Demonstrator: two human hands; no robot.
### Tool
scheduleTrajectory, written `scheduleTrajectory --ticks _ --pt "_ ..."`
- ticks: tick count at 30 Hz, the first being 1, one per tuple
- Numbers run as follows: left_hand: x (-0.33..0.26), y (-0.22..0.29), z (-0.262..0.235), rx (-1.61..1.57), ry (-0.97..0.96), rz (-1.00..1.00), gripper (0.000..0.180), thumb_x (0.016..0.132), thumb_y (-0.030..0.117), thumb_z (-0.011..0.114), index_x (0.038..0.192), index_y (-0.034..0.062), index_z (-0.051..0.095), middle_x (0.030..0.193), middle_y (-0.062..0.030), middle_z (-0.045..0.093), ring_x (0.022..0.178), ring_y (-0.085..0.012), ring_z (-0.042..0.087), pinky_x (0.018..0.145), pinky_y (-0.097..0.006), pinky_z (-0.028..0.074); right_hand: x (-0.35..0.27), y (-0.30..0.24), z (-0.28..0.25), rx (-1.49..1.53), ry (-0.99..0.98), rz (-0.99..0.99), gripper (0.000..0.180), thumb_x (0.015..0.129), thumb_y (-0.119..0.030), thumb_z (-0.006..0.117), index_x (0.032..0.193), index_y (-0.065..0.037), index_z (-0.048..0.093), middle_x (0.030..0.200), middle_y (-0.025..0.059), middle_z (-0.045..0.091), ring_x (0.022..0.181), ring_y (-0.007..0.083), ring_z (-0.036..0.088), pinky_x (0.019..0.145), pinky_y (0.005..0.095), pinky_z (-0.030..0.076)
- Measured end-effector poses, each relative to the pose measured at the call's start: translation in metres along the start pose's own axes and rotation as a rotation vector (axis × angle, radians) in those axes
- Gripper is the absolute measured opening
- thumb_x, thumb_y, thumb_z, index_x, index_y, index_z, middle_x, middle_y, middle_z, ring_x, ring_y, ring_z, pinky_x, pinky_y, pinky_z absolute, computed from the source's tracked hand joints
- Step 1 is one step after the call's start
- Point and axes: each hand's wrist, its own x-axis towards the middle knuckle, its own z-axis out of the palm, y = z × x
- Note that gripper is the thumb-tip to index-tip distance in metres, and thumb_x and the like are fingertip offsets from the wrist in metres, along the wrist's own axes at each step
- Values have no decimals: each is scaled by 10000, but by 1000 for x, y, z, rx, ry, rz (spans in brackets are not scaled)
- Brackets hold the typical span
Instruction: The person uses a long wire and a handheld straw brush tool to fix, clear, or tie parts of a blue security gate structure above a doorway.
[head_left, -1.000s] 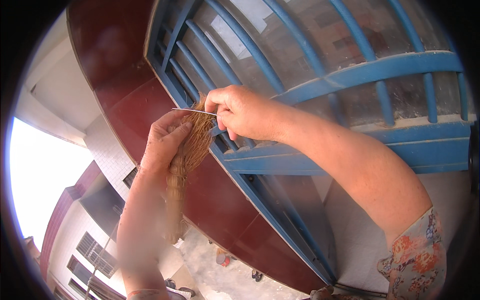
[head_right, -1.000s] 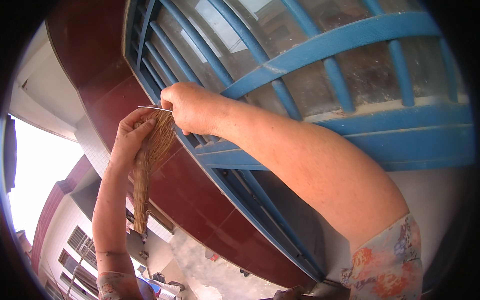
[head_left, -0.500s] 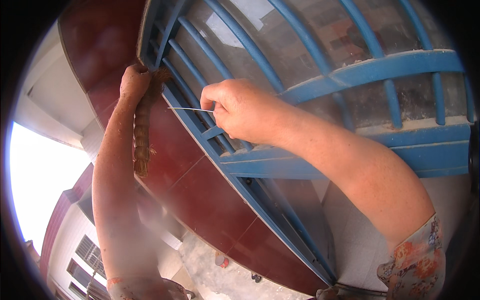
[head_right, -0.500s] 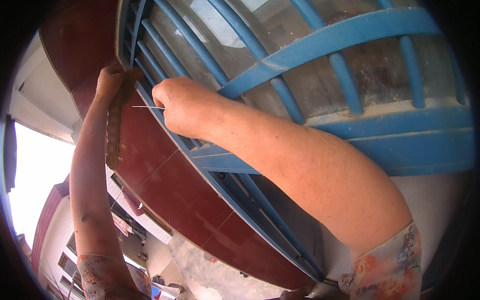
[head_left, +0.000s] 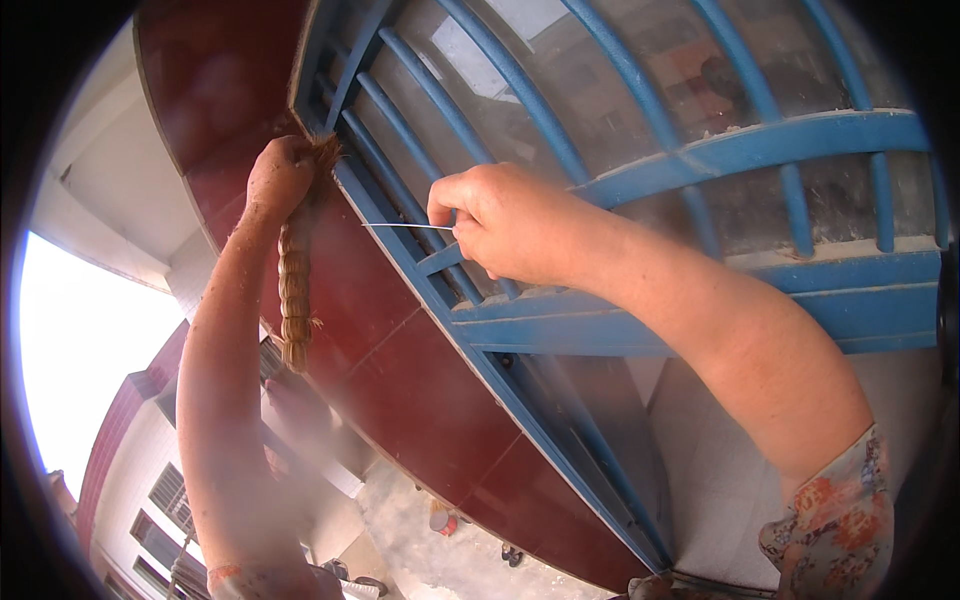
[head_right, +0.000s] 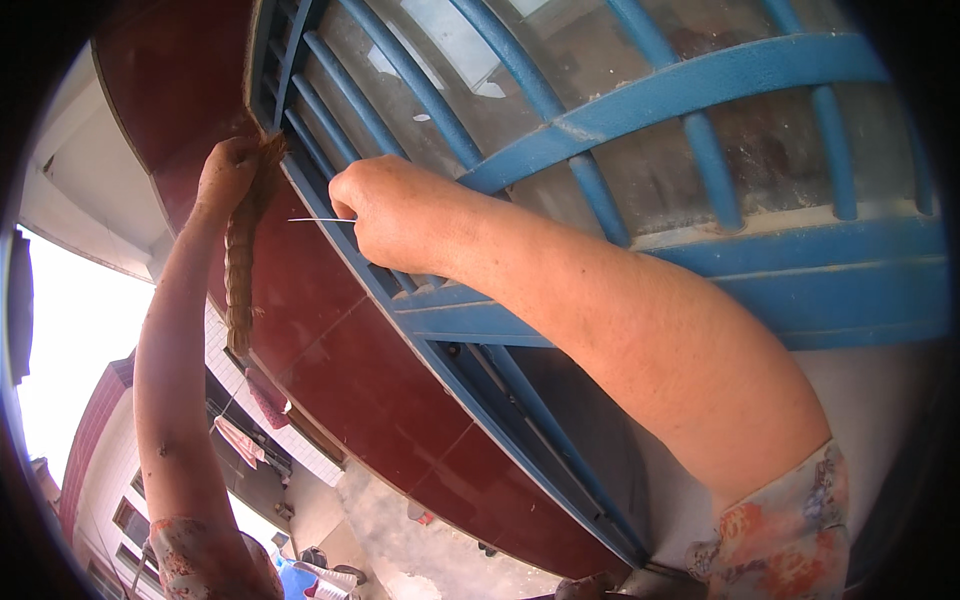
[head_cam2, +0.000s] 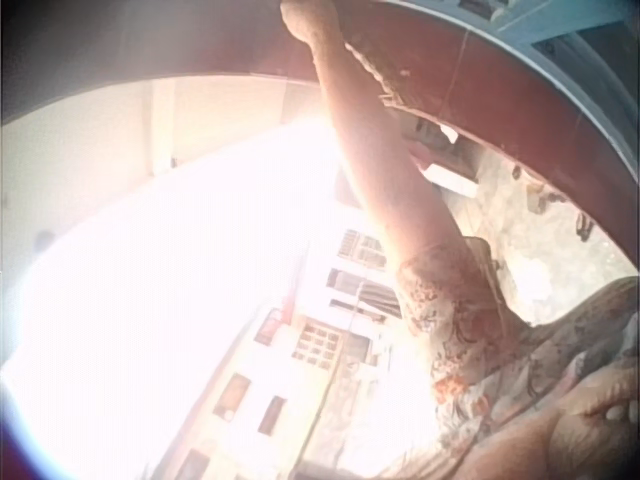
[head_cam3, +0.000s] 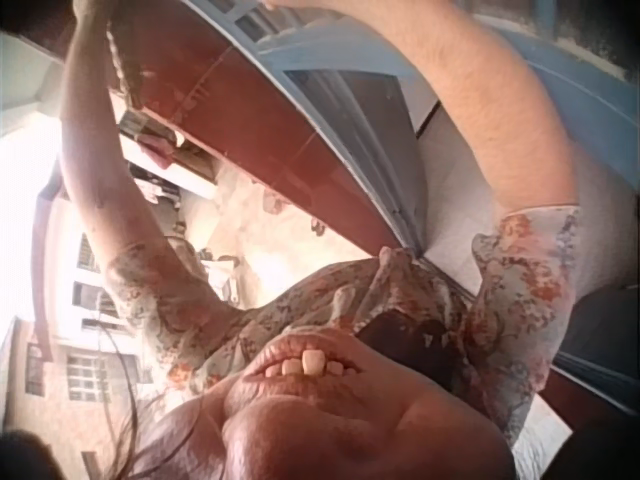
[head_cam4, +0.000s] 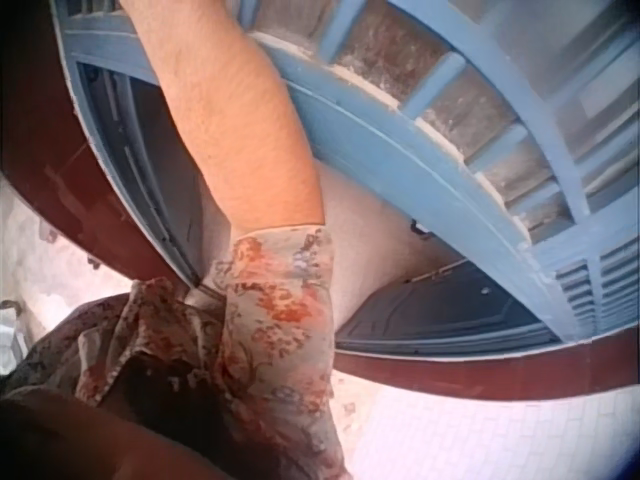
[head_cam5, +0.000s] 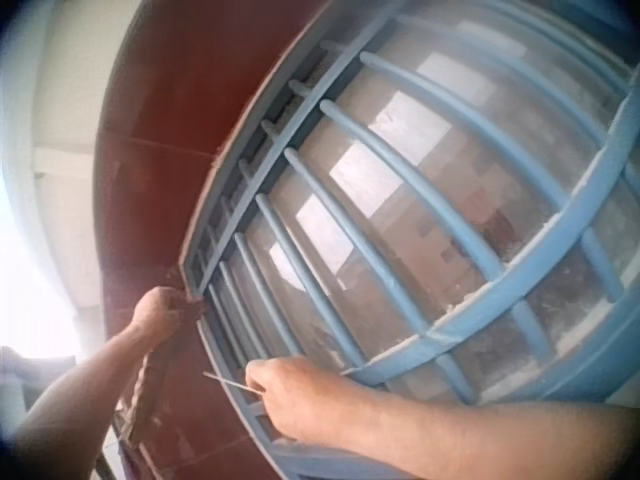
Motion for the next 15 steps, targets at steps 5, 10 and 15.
scheduleTrajectory --ticks 5,10,15 --pt "-35 38 26 -90 -117 15 278 758 160 507 973 52 647 927 -190 640 916 -352 601 840 -401 464 3 8 -1 -1 140 -39 198 814 17 425 957 23 562 615 77 546 499 128 541 544 285 457" --pt "-86 50 8 -693 -516 -185 272 815 85 552 1054 -37 596 906 -126 648 851 -187 616 756 -286 488 5 9 -3 142 128 84 247 803 37 437 1026 31 542 613 66 540 519 137 578 568 290 474" --pt "-106 73 -4 -959 -400 -311 271 886 71 514 1140 -17 550 914 -105 642 837 -160 611 741 -262 493 5 10 -1 80 200 8 264 808 43 424 1054 41 520 631 64 547 533 135 590 570 283 479"
